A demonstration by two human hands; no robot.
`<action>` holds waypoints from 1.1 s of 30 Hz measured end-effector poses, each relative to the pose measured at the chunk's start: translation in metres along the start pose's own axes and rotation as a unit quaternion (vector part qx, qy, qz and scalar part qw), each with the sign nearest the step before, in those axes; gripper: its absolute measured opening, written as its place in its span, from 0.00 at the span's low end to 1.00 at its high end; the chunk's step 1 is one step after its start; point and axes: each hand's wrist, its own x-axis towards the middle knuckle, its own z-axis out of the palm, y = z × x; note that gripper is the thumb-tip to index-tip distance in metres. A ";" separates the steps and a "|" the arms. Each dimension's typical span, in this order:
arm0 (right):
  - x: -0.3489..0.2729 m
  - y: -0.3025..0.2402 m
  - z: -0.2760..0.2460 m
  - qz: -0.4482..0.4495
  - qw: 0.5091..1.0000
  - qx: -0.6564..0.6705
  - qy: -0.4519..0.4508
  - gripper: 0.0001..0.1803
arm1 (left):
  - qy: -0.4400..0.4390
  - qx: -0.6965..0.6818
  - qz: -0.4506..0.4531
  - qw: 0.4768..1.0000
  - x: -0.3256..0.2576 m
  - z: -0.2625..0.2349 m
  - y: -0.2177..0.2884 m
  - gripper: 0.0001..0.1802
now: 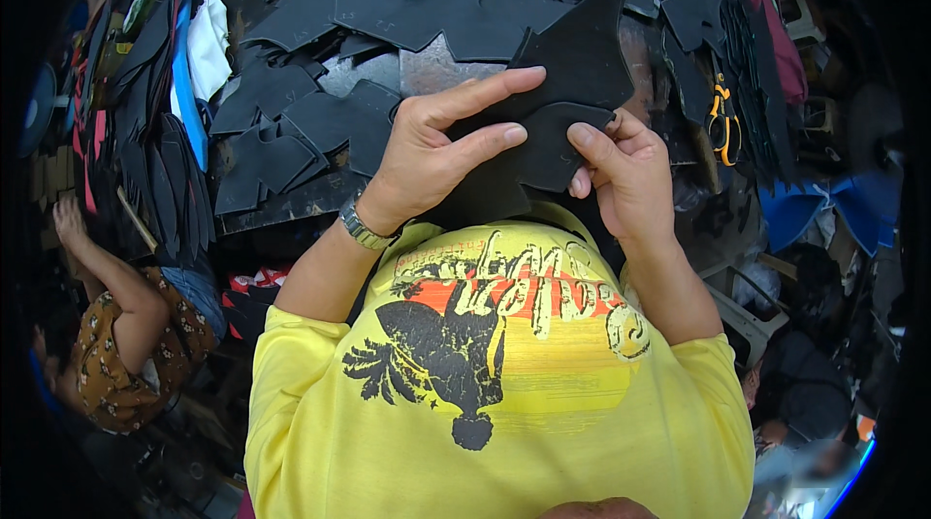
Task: The person repeatedly picks up black leather pieces from a cluttered workbench, aligns them, and stacks them into a growing pile. A small jar is briefly moved aside and returned. The person handles the pieces one at a time and by hand, without using tools.
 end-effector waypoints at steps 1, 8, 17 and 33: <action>0.001 -0.001 0.000 0.010 1.000 -0.001 -0.007 0.08 | -0.008 -0.017 -0.010 1.000 0.000 -0.002 0.000 0.26; 0.007 0.000 -0.010 -0.072 0.995 -0.067 -0.006 0.12 | -0.028 -0.007 0.008 1.000 0.009 -0.002 -0.003 0.25; 0.009 0.013 -0.042 0.009 1.000 0.019 0.021 0.07 | -0.038 -0.018 -0.195 0.980 0.012 -0.015 -0.020 0.19; 0.001 -0.015 -0.075 -0.262 0.754 -0.580 0.163 0.11 | 0.028 0.323 -0.027 0.946 0.034 0.000 -0.033 0.13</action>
